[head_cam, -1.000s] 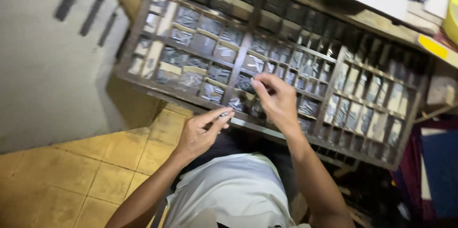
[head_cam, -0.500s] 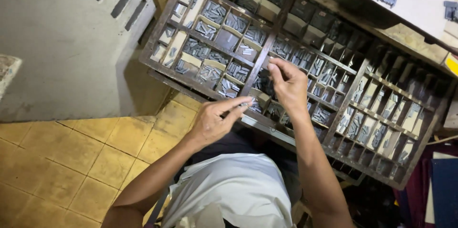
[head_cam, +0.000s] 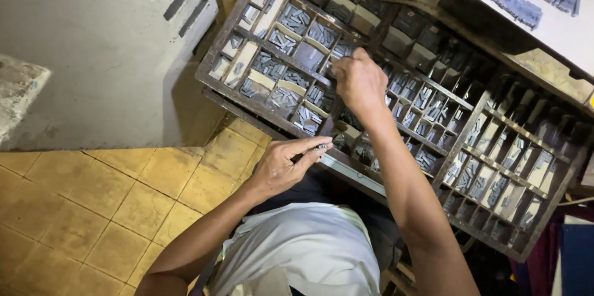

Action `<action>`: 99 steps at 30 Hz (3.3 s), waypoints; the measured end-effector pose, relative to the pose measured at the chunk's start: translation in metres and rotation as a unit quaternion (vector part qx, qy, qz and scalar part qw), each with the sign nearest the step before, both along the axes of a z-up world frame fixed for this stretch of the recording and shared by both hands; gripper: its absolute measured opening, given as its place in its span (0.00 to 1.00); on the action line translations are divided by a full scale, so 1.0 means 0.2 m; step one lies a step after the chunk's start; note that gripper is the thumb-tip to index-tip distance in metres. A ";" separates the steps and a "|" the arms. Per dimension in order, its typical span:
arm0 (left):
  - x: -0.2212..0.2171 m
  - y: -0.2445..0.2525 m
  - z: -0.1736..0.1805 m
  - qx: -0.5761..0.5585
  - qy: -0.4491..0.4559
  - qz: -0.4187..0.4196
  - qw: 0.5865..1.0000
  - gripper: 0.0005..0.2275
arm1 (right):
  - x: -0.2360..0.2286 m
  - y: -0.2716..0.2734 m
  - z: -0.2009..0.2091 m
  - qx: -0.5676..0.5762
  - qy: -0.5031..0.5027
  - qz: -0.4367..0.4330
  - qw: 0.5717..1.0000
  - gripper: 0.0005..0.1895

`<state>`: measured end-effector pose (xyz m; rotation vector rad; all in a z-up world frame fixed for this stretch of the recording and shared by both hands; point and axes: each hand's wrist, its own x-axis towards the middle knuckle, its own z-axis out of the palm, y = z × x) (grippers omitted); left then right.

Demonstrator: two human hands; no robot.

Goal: The person selects individual metal printing type characters from a compartmentalized wooden case and places them onto a flat surface. They repeatedly pick up, inspect, and arrange the characters in rows while the camera moves erratically.

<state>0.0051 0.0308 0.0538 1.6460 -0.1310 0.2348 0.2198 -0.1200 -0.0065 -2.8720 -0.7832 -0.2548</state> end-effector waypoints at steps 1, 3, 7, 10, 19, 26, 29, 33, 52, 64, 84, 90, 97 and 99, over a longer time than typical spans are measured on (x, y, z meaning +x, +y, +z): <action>0.00 0.01 0.00 -0.002 0.006 -0.002 1.000 0.10 | 0.01 -0.01 0.04 0.042 0.064 -0.005 0.997 0.05; 0.00 0.02 0.00 -0.007 0.008 0.001 1.000 0.10 | 0.00 0.00 0.06 0.037 0.077 -0.015 0.996 0.06; 0.00 0.02 0.00 -0.013 0.005 0.008 1.000 0.10 | 0.04 -0.01 -0.02 0.005 0.076 -0.028 0.997 0.06; -0.02 0.04 0.00 -0.015 0.008 0.011 1.000 0.10 | 0.00 -0.03 0.02 -0.019 0.052 0.012 0.998 0.06; 0.03 0.05 0.03 -0.004 -0.014 0.055 0.998 0.10 | -0.05 0.11 0.02 0.196 0.062 0.070 0.976 0.01; 0.07 0.05 0.04 0.012 -0.010 0.077 0.997 0.09 | -0.36 0.07 0.41 0.381 0.071 0.149 0.910 0.07; 0.08 0.05 0.01 0.019 0.002 0.069 0.997 0.10 | -0.55 -0.06 0.44 0.401 0.140 0.131 0.896 0.04; 0.08 0.03 0.01 0.033 0.000 0.037 0.999 0.11 | -0.70 -0.14 0.42 0.442 0.204 0.145 0.861 0.08; -0.02 0.09 -0.17 -0.157 0.167 0.030 0.973 0.13 | -0.47 0.15 0.47 0.490 0.249 0.067 0.833 0.05; -0.10 0.21 -0.20 -0.247 0.234 0.037 0.939 0.14 | 0.02 0.81 0.33 0.518 0.274 -0.053 0.809 0.06; -0.05 0.04 -0.09 -0.104 0.070 0.060 0.990 0.11 | -0.76 -0.04 0.26 0.554 0.092 0.074 0.824 0.17; -0.07 -0.02 -0.08 -0.099 0.067 0.061 0.991 0.11 | -0.80 -0.09 0.32 0.530 0.084 0.057 0.842 0.12; -0.04 -0.01 -0.04 -0.049 0.043 0.052 0.997 0.11 | -0.56 0.06 0.31 0.410 0.191 -0.005 0.892 0.02; -0.01 0.01 -0.01 -0.028 0.027 0.052 0.998 0.11 | -0.45 0.13 0.28 0.416 0.186 -0.002 0.890 0.01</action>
